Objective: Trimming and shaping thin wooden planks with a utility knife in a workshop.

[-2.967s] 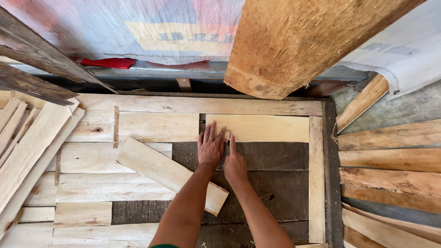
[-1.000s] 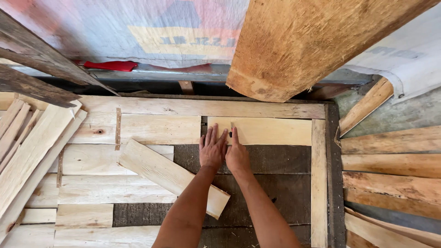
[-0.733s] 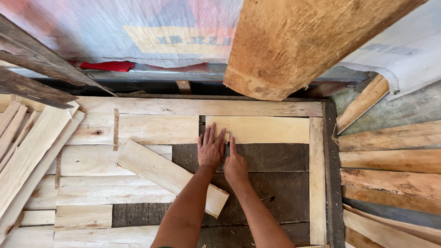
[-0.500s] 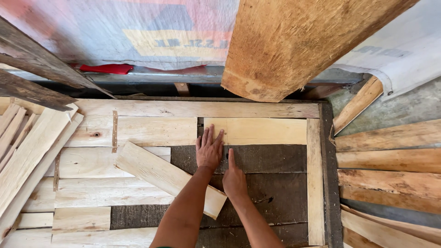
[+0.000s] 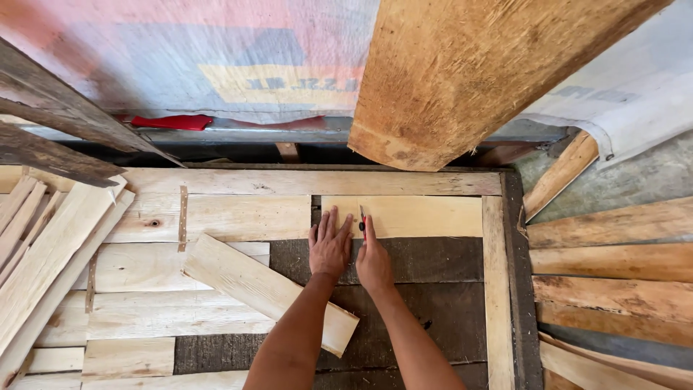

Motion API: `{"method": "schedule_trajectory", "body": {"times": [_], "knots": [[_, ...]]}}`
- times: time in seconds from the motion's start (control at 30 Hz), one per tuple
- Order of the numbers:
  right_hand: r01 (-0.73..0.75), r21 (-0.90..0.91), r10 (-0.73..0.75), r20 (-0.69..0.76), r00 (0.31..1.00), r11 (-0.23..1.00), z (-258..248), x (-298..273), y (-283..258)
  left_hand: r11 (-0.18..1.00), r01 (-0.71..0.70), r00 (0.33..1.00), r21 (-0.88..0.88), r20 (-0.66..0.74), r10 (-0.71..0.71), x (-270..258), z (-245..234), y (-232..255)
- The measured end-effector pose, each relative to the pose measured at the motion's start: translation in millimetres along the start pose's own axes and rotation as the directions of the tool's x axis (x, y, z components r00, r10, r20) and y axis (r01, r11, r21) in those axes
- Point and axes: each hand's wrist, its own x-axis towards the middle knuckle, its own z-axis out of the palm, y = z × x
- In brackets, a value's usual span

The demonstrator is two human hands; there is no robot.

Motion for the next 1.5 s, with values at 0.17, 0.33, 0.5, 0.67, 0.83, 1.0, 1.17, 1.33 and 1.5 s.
{"method": "schedule_trajectory", "body": {"times": [0.17,0.33,0.5,0.67,0.83,1.0,1.17,1.33,1.5], "knots": [[-0.018,-0.038,0.019,0.031,0.999,0.999,3,23,-4,1.0,-0.004,1.0,-0.015,-0.009,0.004,4,7,-3],[-0.076,-0.051,0.08,0.084,0.993,0.996,3,31,-5,1.0,-0.001,1.0,-0.002,0.006,0.001,3,4,-1],[-0.079,-0.083,0.087,0.105,0.991,0.993,-1,31,-10,1.0,0.002,0.999,0.024,0.038,-0.003,4,6,-1],[-0.063,-0.101,0.072,0.092,0.993,0.993,7,35,-4,0.999,0.007,0.998,0.042,0.06,-0.01,4,4,0],[-0.109,-0.095,0.122,0.143,0.982,0.989,-4,38,-20,0.999,0.008,0.998,0.033,0.056,-0.01,4,4,-1],[-0.126,-0.131,0.15,0.2,0.968,0.983,-14,36,-31,1.0,0.015,0.999,0.017,0.047,-0.015,4,9,-1],[-0.073,-0.164,0.098,0.152,0.983,0.984,-3,18,-16,1.0,0.026,0.998,0.0,0.048,-0.026,1,-2,3],[-0.126,-0.141,0.15,0.171,0.974,0.982,-10,6,-27,1.0,0.011,1.0,-0.016,0.008,-0.011,2,6,-1],[-0.231,-0.152,0.263,0.251,0.932,0.961,-27,-7,-51,1.0,-0.002,1.0,-0.006,0.008,0.002,4,7,-2]]}}
